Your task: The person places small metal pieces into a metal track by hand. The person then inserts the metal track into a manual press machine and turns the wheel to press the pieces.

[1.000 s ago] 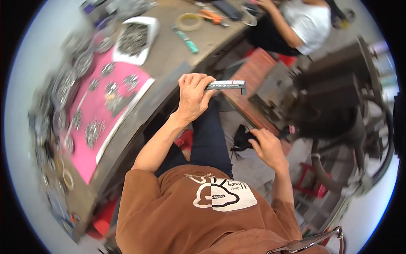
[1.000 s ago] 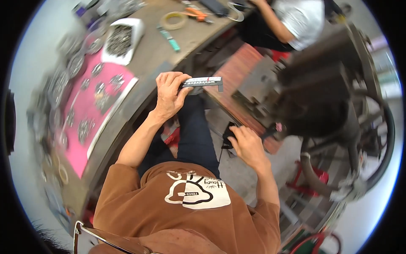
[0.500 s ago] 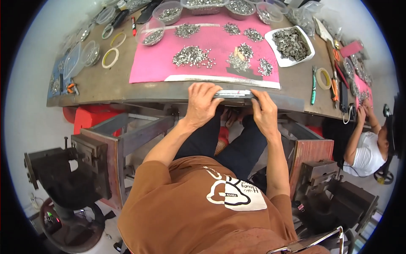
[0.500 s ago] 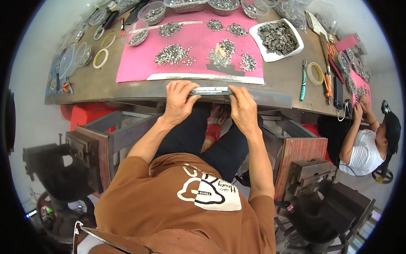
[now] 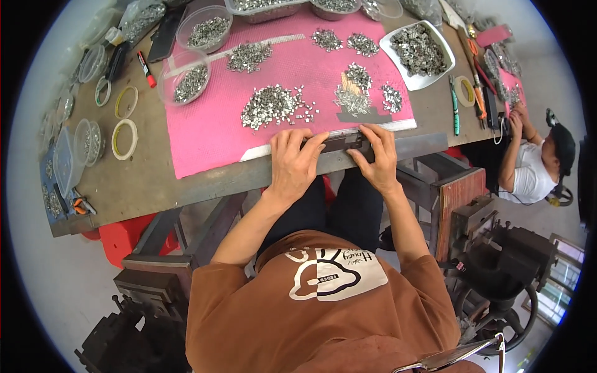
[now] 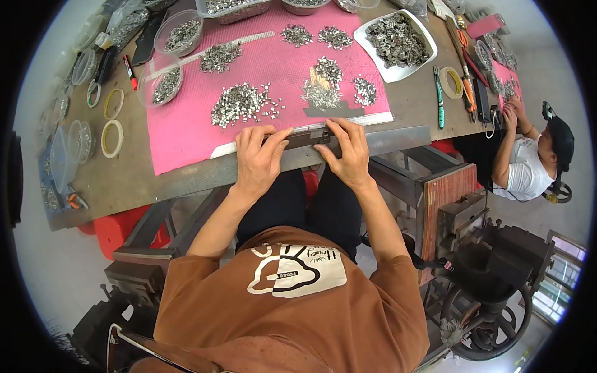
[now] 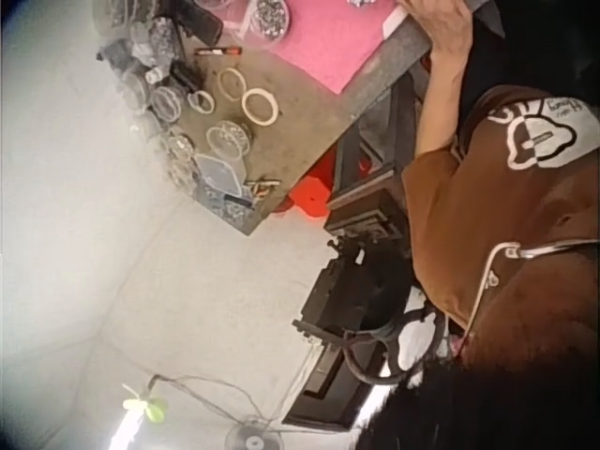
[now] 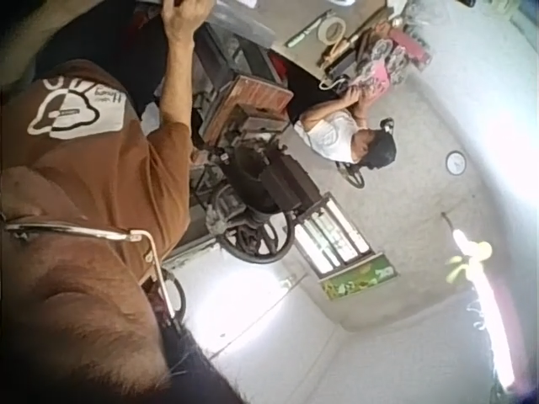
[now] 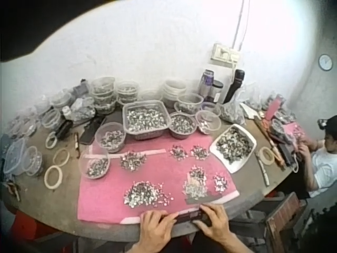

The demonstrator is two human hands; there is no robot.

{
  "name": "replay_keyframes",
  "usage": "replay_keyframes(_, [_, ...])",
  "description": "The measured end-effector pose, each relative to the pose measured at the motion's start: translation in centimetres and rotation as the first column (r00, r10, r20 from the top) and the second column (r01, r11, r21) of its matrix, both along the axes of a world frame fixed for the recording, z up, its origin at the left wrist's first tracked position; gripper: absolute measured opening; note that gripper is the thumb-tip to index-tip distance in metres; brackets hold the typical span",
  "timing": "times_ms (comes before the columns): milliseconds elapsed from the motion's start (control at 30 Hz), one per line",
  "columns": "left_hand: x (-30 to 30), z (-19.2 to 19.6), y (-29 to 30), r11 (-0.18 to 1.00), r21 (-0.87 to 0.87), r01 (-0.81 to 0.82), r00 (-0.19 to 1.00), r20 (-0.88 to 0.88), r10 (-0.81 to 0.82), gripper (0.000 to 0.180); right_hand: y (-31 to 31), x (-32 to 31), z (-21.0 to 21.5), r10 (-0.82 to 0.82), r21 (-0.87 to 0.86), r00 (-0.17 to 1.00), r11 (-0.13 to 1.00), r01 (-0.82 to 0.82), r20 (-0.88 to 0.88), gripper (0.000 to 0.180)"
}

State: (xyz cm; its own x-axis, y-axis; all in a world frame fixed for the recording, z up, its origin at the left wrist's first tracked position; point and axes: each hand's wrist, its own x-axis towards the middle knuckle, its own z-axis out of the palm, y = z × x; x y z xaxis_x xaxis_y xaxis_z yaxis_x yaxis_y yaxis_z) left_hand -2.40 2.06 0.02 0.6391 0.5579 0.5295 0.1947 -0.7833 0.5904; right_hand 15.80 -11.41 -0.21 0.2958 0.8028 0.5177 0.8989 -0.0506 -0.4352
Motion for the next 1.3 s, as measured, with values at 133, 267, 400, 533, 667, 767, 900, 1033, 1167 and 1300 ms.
replay_keyframes(133, [0.1,0.6,-0.3,0.999,0.050,0.010,0.999,-0.044,-0.008,0.027,0.0,-0.2,-0.7,-0.027,0.047,0.999,0.999,0.027,-0.017,0.063])
replay_keyframes(267, [0.4,-0.4,-0.4,0.986,0.165,0.015,0.998,-0.057,-0.005,0.031,0.5,-0.4,-0.7,-0.016,0.098,0.999,0.995,0.013,0.032,0.063])
replay_keyframes(400, [-0.8,-0.2,-1.3,0.986,0.162,0.049,0.996,0.071,-0.062,0.034,0.2,-0.2,-1.0,-0.002,0.085,0.999,0.996,-0.001,0.042,0.061])
replay_keyframes(533, [-5.2,-2.2,-4.1,0.968,-0.246,0.051,0.812,0.574,0.103,0.030,0.4,-0.3,-1.2,0.002,0.134,0.997,0.991,-0.011,0.071,0.055])
replay_keyframes(667, [-9.6,-0.9,-4.0,0.535,-0.840,0.092,0.749,0.412,0.518,0.035,0.2,-0.1,-1.4,-0.024,0.150,0.995,0.989,0.010,0.092,0.051])
replay_keyframes(767, [-11.5,-0.6,-2.1,0.292,-0.936,0.197,0.801,0.326,0.502,0.036,0.2,-0.1,-1.6,-0.021,0.154,0.996,0.988,0.008,0.082,0.049])
replay_keyframes(900, [-9.7,-0.2,-2.5,0.322,-0.939,0.120,0.952,0.201,0.232,0.031,0.2,0.1,-1.8,-0.025,0.150,0.998,0.989,0.016,0.057,0.048])
replay_keyframes(1033, [-5.1,1.4,-2.6,0.994,-0.076,-0.075,0.994,0.076,0.081,0.040,0.2,0.6,0.2,0.025,0.103,0.999,0.994,-0.027,0.021,0.044])
replay_keyframes(1167, [-1.8,0.7,-1.6,0.984,0.112,-0.140,0.990,-0.015,0.143,0.058,1.7,1.1,1.4,0.081,0.101,0.983,0.990,-0.099,0.168,0.023])
replay_keyframes(1300, [-1.8,-1.2,-1.4,0.978,0.119,-0.171,0.979,-0.093,0.182,0.062,3.1,1.5,1.4,0.248,0.029,0.917,0.962,-0.270,0.313,0.014])
